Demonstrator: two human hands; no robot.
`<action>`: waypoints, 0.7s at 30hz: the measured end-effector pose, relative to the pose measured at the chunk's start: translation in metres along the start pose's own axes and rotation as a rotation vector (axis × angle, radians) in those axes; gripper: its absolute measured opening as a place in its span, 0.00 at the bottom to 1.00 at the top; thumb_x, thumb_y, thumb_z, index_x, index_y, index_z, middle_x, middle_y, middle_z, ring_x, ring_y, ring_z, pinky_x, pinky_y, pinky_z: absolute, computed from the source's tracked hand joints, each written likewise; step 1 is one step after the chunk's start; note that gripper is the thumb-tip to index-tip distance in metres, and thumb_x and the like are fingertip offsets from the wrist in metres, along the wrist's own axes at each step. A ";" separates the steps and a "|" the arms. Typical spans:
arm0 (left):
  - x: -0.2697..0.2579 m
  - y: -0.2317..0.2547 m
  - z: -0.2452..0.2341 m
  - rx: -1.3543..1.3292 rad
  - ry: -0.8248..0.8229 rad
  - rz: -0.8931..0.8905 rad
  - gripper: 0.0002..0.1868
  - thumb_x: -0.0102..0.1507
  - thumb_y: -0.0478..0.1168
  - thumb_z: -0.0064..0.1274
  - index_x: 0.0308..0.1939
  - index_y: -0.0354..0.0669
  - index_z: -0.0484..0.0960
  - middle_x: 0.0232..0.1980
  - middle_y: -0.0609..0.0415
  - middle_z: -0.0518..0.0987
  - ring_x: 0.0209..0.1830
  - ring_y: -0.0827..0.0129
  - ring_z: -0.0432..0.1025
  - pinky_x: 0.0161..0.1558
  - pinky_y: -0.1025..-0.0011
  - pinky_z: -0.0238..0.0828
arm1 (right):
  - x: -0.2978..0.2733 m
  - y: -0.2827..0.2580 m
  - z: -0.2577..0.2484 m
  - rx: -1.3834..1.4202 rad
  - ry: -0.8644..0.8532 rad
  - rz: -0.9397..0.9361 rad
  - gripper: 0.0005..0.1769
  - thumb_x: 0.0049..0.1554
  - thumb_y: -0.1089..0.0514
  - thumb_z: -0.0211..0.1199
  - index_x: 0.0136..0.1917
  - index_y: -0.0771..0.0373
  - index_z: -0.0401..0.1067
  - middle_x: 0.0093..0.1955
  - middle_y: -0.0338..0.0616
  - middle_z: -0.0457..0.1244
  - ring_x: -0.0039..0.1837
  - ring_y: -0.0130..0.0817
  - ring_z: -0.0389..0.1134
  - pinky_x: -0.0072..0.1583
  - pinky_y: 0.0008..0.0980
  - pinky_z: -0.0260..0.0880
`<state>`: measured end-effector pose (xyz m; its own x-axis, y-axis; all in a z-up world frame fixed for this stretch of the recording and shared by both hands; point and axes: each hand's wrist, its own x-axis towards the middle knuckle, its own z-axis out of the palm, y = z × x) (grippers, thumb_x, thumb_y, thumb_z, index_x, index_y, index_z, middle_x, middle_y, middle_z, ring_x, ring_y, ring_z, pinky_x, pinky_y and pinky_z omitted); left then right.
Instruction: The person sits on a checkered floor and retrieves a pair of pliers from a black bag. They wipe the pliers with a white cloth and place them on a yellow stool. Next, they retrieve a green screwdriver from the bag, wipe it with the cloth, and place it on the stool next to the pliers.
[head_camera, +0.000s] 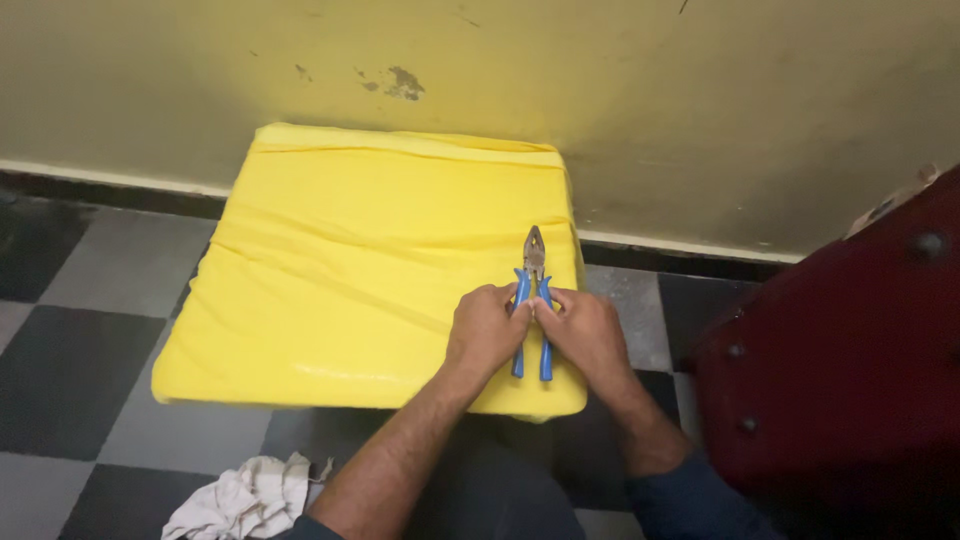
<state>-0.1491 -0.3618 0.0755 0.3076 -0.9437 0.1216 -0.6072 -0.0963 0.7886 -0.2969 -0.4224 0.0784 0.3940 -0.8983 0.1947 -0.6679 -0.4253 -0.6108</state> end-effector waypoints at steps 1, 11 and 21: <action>0.002 0.002 0.002 0.006 -0.026 -0.023 0.18 0.62 0.46 0.57 0.51 0.39 0.86 0.37 0.37 0.81 0.40 0.46 0.78 0.48 0.53 0.74 | 0.003 0.003 0.001 -0.019 0.016 -0.013 0.18 0.54 0.47 0.65 0.49 0.63 0.80 0.35 0.59 0.67 0.38 0.52 0.73 0.41 0.43 0.71; 0.009 0.010 0.015 0.073 -0.118 -0.115 0.20 0.62 0.49 0.57 0.46 0.34 0.85 0.37 0.36 0.81 0.41 0.47 0.79 0.50 0.54 0.74 | 0.004 0.012 -0.002 -0.090 -0.045 0.072 0.19 0.54 0.48 0.65 0.54 0.61 0.80 0.39 0.59 0.69 0.41 0.52 0.74 0.45 0.44 0.73; 0.004 0.005 0.023 0.157 -0.075 -0.050 0.19 0.63 0.49 0.56 0.43 0.34 0.83 0.41 0.37 0.77 0.43 0.45 0.76 0.48 0.53 0.74 | -0.001 0.020 0.003 -0.115 0.005 0.046 0.22 0.55 0.46 0.65 0.56 0.61 0.80 0.39 0.57 0.70 0.41 0.52 0.74 0.47 0.45 0.73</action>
<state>-0.1683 -0.3731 0.0662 0.2880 -0.9570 0.0348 -0.7015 -0.1861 0.6879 -0.3089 -0.4296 0.0633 0.3581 -0.9176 0.1725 -0.7534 -0.3931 -0.5271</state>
